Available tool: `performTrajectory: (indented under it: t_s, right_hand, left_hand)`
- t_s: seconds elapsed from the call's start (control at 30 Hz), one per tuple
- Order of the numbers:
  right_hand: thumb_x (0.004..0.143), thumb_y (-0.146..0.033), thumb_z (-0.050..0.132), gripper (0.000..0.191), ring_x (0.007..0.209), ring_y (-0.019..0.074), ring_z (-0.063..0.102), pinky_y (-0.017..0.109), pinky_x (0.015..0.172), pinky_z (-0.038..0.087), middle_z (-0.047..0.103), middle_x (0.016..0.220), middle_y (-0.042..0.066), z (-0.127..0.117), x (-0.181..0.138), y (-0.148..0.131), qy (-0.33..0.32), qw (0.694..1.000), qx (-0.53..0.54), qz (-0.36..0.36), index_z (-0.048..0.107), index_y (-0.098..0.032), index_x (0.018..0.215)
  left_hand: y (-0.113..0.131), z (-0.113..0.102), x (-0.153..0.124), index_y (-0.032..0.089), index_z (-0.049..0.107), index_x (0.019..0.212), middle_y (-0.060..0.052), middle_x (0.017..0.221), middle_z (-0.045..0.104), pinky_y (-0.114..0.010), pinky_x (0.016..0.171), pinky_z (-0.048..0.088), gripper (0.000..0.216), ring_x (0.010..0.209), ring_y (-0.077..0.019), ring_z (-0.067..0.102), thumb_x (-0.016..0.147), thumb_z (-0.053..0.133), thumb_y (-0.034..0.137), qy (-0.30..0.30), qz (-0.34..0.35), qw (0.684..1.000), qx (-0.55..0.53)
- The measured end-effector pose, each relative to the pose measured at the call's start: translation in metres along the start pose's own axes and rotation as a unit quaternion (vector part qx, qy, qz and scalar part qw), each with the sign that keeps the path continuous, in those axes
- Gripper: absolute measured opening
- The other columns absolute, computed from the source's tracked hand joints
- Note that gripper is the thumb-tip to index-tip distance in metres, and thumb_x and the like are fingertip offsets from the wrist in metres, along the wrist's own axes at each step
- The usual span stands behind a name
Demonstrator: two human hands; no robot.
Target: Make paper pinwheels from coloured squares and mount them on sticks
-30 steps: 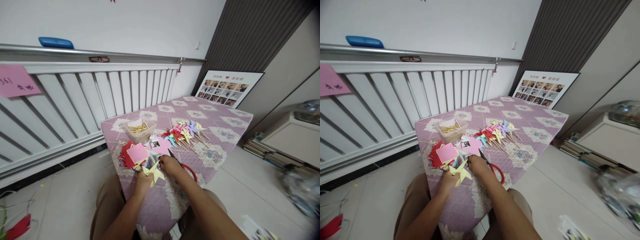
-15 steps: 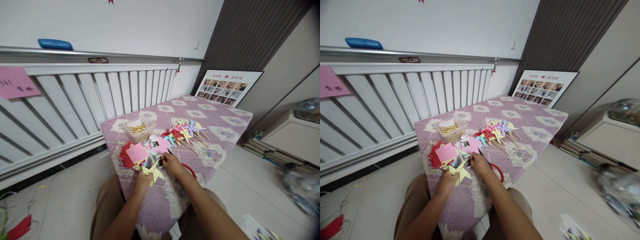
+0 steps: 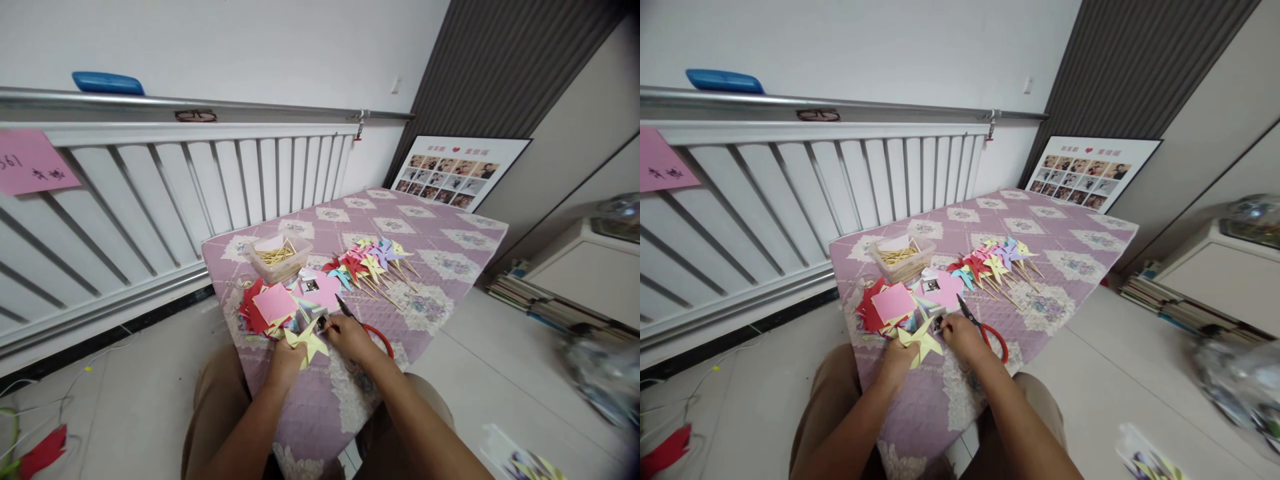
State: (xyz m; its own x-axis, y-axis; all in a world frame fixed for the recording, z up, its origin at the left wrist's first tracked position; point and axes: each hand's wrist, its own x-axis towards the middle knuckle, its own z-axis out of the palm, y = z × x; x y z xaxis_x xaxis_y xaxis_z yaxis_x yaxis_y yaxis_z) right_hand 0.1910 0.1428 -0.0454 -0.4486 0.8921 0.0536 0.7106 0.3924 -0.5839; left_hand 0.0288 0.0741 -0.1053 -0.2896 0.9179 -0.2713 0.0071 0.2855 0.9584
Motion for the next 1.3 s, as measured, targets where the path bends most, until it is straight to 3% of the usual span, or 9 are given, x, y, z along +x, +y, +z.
performTrajectory:
  t_s: [0.13, 0.33, 0.63, 0.77, 0.93, 1.1, 1.3]
  right_hand:
    - [0.077, -0.008, 0.047, 0.024, 0.066, 0.0154, 0.060, 0.022, 0.064, 0.042, 0.070, 0.071, 0.002, 0.003, -0.018, -0.002, -0.009, 1.000, 0.009, 0.008, 0.067, -0.018, 0.069]
    - [0.084, -0.016, 0.039, 0.024, 0.068, 0.0166, 0.060, 0.023, 0.063, 0.043, 0.067, 0.074, 0.003, 0.009, -0.035, 0.006, 0.037, 0.998, 0.015, 0.038, 0.063, -0.017, 0.080]
    - [0.078, -0.010, 0.049, 0.018, 0.081, 0.0188, 0.060, 0.025, 0.074, 0.041, 0.067, 0.081, 0.005, 0.022, -0.037, 0.000, 0.040, 0.998, -0.021, 0.043, 0.065, -0.018, 0.076]
    - [0.080, -0.013, 0.051, 0.016, 0.080, 0.0203, 0.061, 0.027, 0.071, 0.041, 0.066, 0.084, 0.009, 0.029, -0.035, -0.004, 0.063, 0.996, -0.014, 0.061, 0.065, -0.018, 0.074]
    - [0.078, -0.015, 0.050, 0.016, 0.073, 0.0205, 0.059, 0.028, 0.069, 0.042, 0.064, 0.074, 0.006, 0.033, -0.038, 0.002, 0.119, 0.988, 0.062, 0.074, 0.057, -0.020, 0.064]
    - [0.079, -0.030, 0.049, 0.015, 0.063, 0.0198, 0.059, 0.029, 0.060, 0.046, 0.064, 0.066, 0.004, 0.038, -0.048, 0.011, 0.186, 0.956, 0.192, 0.118, 0.049, -0.023, 0.065]
    - [0.078, -0.043, 0.055, 0.024, 0.050, 0.0155, 0.052, 0.026, 0.048, 0.042, 0.061, 0.058, 0.000, 0.047, -0.062, -0.001, 0.196, 0.915, 0.326, 0.134, 0.050, -0.023, 0.065]
  left_hand:
    - [-0.001, -0.001, -0.001, 0.014, 0.068, 0.083, -0.004, 0.077, 0.071, -0.020, 0.058, 0.046, 0.017, 0.067, -0.0150, 0.062, 0.074, 0.055, 0.019, -0.005, 0.004, 1.000, 0.003]
    - [-0.003, 0.000, -0.002, 0.014, 0.068, 0.085, -0.003, 0.072, 0.070, -0.020, 0.055, 0.044, 0.017, 0.064, -0.0146, 0.061, 0.075, 0.055, 0.021, -0.012, 0.000, 1.000, 0.014]
    - [-0.002, 0.000, -0.001, 0.013, 0.067, 0.084, -0.004, 0.074, 0.070, -0.020, 0.056, 0.045, 0.016, 0.064, -0.0146, 0.061, 0.075, 0.056, 0.019, -0.009, -0.001, 1.000, 0.017]
    - [0.003, -0.002, -0.004, 0.013, 0.068, 0.083, -0.005, 0.078, 0.071, -0.020, 0.056, 0.045, 0.015, 0.065, -0.0149, 0.062, 0.074, 0.056, 0.018, -0.005, -0.001, 1.000, 0.024]
    - [0.007, -0.004, -0.005, 0.014, 0.068, 0.082, -0.005, 0.077, 0.072, -0.020, 0.056, 0.044, 0.014, 0.068, -0.0156, 0.062, 0.073, 0.058, 0.019, -0.003, 0.002, 0.999, 0.040]
    - [0.005, -0.004, -0.004, 0.014, 0.069, 0.083, -0.005, 0.077, 0.072, -0.021, 0.057, 0.044, 0.016, 0.067, -0.0155, 0.062, 0.073, 0.058, 0.019, -0.001, 0.007, 0.999, 0.049]
    - [0.006, -0.002, -0.006, 0.012, 0.069, 0.085, -0.005, 0.076, 0.071, -0.021, 0.058, 0.044, 0.018, 0.066, -0.0150, 0.061, 0.075, 0.055, 0.019, -0.019, 0.010, 0.998, 0.060]
